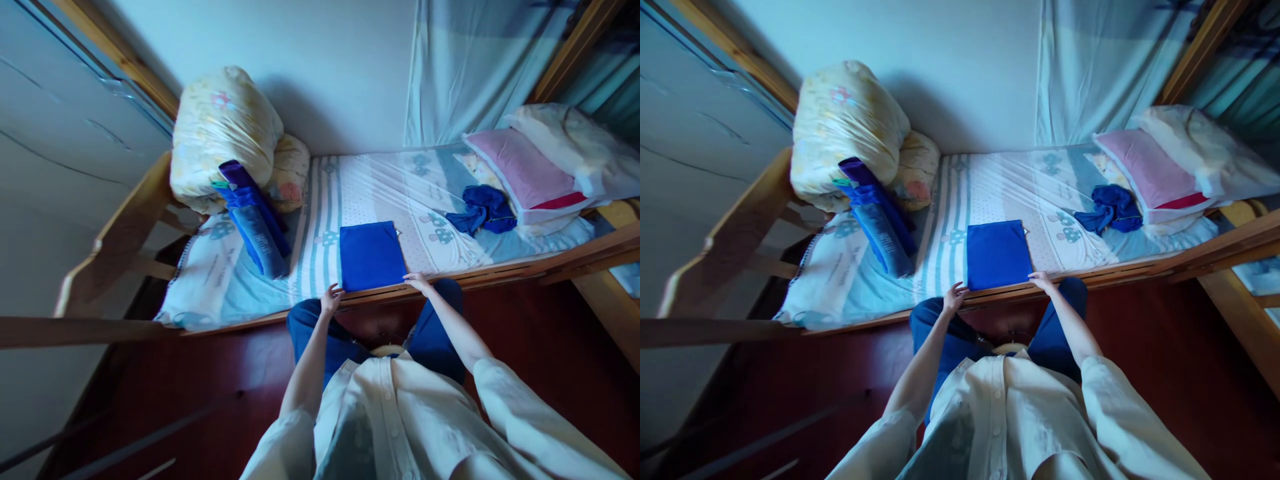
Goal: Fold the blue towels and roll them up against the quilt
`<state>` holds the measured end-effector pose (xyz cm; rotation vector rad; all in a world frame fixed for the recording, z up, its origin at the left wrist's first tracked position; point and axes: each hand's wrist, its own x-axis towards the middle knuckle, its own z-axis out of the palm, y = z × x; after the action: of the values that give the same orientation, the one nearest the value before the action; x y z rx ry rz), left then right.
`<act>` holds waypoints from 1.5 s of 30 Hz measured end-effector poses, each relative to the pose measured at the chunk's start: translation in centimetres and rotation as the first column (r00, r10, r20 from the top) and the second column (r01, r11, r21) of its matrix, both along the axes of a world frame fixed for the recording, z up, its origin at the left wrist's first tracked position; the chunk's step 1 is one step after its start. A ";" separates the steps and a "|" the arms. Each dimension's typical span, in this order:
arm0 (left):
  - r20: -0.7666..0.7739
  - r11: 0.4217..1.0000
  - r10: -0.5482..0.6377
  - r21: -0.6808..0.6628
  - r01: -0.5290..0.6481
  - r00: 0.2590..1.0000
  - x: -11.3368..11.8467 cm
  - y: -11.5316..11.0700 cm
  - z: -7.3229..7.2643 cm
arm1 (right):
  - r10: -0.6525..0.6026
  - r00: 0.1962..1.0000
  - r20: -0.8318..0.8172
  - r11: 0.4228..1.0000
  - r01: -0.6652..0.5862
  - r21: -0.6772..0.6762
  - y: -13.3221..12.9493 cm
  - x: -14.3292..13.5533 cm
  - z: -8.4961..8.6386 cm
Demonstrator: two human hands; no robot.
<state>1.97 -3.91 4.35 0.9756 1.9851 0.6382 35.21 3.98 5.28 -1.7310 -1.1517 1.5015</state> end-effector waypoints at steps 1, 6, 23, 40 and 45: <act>0.004 1.000 0.012 0.009 -0.012 1.000 0.1 0.0 -0.5 | 0.004 1.000 -0.024 1.000 -0.004 -0.008 -0.1 0.2 -0.4; -0.049 0.999 -0.045 -0.026 0.044 0.998 -0.1 0.9 -1.8 | 0.071 0.997 -0.031 0.993 -0.074 -0.097 0.6 1.0 -1.3; 0.172 0.996 -0.037 -0.071 0.050 0.984 -3.4 11.6 -4.6 | 0.079 0.990 0.115 0.980 -0.056 -0.190 9.7 -1.4 -2.6; 0.544 0.969 0.187 0.036 -0.245 0.818 -5.6 21.3 -6.6 | -0.011 1.000 0.022 1.000 0.011 -0.005 18.4 -5.7 -4.4; 0.557 0.962 0.183 0.070 -0.265 0.810 -6.0 23.0 -6.9 | 0.018 0.999 0.037 0.998 -0.021 0.065 20.6 -6.0 -4.9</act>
<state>-4.00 19.13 -2.54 0.5476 1.5570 1.0759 29.24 24.59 0.37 -1.7147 -1.2256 1.4334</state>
